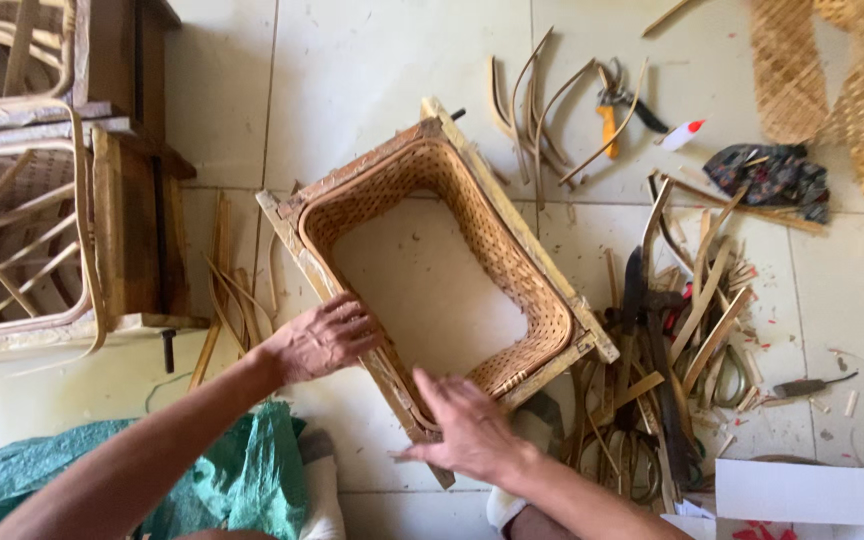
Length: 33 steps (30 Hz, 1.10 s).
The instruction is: The person is assembling a rectangular basket by fitting a pre-woven basket body into a wooden mold. They use a knife and a hammer to adjust and secure the basket's frame and edges.
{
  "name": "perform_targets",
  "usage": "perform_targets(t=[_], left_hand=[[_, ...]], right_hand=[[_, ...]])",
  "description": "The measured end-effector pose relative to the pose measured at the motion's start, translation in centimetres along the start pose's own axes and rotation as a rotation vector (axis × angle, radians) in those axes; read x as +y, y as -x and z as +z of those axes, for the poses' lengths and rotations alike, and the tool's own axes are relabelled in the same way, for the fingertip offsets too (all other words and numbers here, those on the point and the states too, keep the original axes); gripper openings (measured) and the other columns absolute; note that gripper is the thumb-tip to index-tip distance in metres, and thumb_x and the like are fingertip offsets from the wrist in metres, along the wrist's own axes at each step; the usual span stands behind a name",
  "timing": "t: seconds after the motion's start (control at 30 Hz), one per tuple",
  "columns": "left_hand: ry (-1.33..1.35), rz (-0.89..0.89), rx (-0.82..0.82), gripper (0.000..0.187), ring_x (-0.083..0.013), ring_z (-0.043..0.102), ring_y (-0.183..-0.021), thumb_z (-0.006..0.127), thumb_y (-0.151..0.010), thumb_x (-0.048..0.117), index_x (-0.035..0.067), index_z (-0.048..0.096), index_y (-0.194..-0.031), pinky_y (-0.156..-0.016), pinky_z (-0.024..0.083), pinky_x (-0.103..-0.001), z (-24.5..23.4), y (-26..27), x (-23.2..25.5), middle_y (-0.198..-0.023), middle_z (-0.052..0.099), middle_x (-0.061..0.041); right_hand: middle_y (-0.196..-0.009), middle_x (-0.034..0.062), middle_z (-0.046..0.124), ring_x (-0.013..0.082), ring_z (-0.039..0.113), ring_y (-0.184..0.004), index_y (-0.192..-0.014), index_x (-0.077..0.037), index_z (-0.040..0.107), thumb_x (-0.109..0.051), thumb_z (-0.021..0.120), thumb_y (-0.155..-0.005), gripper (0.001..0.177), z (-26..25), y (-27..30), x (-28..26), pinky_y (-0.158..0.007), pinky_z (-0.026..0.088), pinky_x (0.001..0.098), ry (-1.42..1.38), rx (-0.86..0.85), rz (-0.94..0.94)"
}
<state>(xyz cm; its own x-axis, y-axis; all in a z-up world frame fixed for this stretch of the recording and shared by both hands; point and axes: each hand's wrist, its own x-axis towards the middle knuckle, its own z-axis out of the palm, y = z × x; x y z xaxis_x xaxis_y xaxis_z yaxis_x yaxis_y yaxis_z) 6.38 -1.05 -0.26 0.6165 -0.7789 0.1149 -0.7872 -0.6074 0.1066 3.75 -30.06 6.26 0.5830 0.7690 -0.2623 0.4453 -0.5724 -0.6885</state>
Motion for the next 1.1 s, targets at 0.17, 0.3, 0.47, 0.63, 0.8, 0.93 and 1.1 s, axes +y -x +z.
perform_targets(t=[0.17,0.3,0.47,0.63,0.8,0.93,1.1], left_hand=[[0.001,-0.069,0.014,0.052,-0.0283,0.051,-0.131,0.066,-0.082,0.034,0.011,0.064,-0.129,-0.113,0.036,-0.045,-1.8,-1.0,1.3,-0.138,0.06,-0.012],[0.209,-0.198,0.079,0.043,-0.0267,0.056,-0.121,0.066,-0.084,0.043,0.013,0.067,-0.115,-0.112,0.041,-0.045,-0.3,-1.7,3.1,-0.121,0.064,-0.007],[0.182,-0.34,-0.019,0.039,-0.0257,0.055,-0.098,0.071,-0.088,0.041,0.011,0.067,-0.112,-0.091,0.045,-0.043,1.3,-5.1,6.8,-0.098,0.059,-0.007],[0.272,-0.396,0.053,0.04,-0.0263,0.055,-0.099,0.076,-0.081,0.041,0.01,0.066,-0.105,-0.085,0.044,-0.042,0.5,-7.5,9.8,-0.097,0.059,-0.007],[0.284,-0.365,0.014,0.039,-0.0263,0.055,-0.099,0.076,-0.087,0.04,0.009,0.065,-0.108,-0.086,0.044,-0.042,0.9,-7.4,10.8,-0.099,0.06,-0.008],[0.276,-0.327,0.258,0.05,-0.0255,0.057,-0.097,0.076,-0.086,0.041,0.006,0.065,-0.121,-0.086,0.046,-0.041,0.6,-4.9,9.6,-0.104,0.063,-0.008],[0.288,-0.494,0.046,0.051,-0.0268,0.061,-0.091,0.076,-0.084,0.042,0.003,0.064,-0.114,-0.084,0.048,-0.041,0.5,-1.6,7.8,-0.095,0.065,-0.011]], right_hand=[[-0.1,0.0171,0.072,0.028,0.069,-0.091,-0.141,0.003,0.051,-0.041,0.077,-0.085,0.076,3.2,-0.5,2.9,-0.107,0.049,0.046,0.053,-0.058,-0.053],[-0.091,0.011,0.076,0.0227,0.072,-0.087,-0.136,-0.001,0.056,-0.025,0.076,-0.082,0.063,3.2,1.5,5.3,-0.121,0.032,0.0578,0.161,0.001,0.009],[-0.119,0.0116,0.074,0.0238,0.069,-0.113,-0.127,-0.005,0.063,-0.017,0.08,-0.074,0.057,0.3,4.6,8.1,-0.12,0.021,0.0613,0.303,0.184,0.072],[-0.132,0.0185,0.066,0.0311,0.063,-0.122,-0.134,0.001,0.055,-0.027,0.08,-0.075,0.07,0.5,4.9,8.1,-0.117,0.023,0.0604,0.418,0.367,0.018],[-0.121,0.0153,0.071,0.0303,0.067,-0.112,-0.135,-0.003,0.058,-0.03,0.083,-0.083,0.064,3.7,3.5,9.4,-0.109,0.042,0.052,0.316,0.362,0.08],[-0.108,0.0109,0.076,0.0253,0.073,-0.098,-0.126,-0.009,0.064,-0.028,0.084,-0.08,0.054,4.5,3.7,10.9,-0.093,0.056,0.0455,0.341,0.441,0.007],[-0.101,0.0082,0.076,0.0203,0.073,-0.083,-0.119,-0.012,0.067,-0.029,0.084,-0.084,0.043,4.8,3.6,12.2,-0.07,0.061,0.0366,0.269,0.327,0.089]])
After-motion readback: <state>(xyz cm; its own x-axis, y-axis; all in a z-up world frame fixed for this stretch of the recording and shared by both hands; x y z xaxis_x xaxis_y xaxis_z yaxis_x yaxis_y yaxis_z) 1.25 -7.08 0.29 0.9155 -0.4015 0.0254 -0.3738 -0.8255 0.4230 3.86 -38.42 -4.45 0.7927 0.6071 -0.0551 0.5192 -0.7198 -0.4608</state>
